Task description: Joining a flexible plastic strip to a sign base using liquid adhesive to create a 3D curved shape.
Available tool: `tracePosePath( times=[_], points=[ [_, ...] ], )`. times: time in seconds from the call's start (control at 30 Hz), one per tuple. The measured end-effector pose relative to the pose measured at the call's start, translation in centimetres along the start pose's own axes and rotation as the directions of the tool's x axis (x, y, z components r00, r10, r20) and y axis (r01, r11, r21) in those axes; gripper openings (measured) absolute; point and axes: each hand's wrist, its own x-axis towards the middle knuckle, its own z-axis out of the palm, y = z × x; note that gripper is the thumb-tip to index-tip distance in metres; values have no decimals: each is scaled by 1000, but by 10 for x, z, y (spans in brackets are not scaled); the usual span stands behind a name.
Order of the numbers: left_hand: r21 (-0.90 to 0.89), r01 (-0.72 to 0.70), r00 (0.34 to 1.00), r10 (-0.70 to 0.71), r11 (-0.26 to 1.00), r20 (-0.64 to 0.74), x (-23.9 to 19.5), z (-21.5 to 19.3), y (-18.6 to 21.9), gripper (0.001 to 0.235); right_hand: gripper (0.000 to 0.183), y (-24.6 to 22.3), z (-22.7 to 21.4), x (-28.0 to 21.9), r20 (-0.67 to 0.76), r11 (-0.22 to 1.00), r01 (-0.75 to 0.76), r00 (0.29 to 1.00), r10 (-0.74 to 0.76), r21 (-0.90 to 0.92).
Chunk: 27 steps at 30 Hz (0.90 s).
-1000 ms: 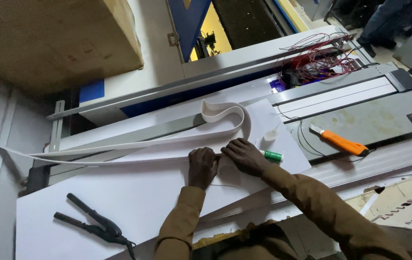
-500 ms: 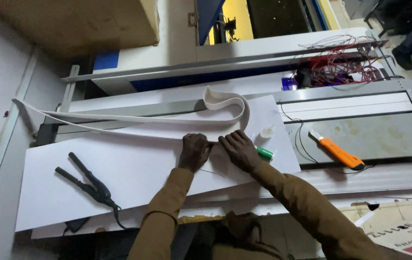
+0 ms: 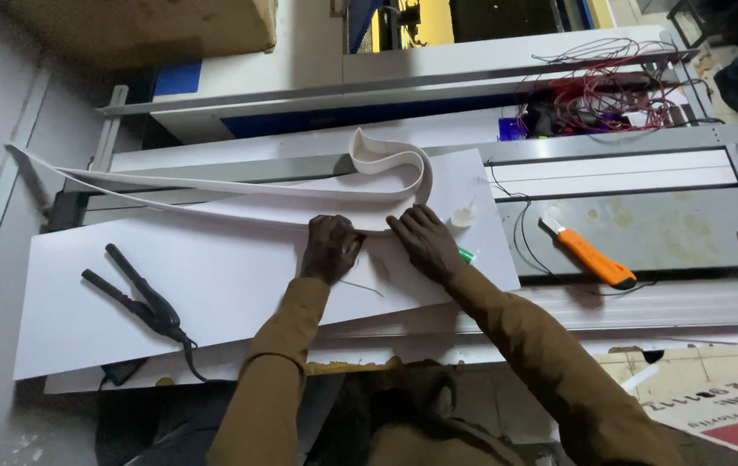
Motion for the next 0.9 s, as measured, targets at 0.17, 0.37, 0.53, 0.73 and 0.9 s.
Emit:
tracePosePath(
  times=[0.17,0.37,0.53,0.73,0.9],
  points=[
    [-48,31,999,-31,998,13,-1,5,-1,46,50,-5,-1,15,83,1000,1,997,-1,3],
    [40,-5,999,4,999,33,-8,14,-6,46,52,-10,3,26,128,965,241,965,-227,-105],
    [48,-12,999,9,999,45,-3,12,-1,53,49,-10,-10,35,117,951,292,953,-280,-97],
    [23,8,999,-9,1000,49,0,6,3,48,50,-8,-12,43,114,933,359,928,-355,-11],
    [-4,39,995,-38,999,91,0,7,2,46,55,-9,-20,49,72,909,409,908,-414,77]
  ],
)
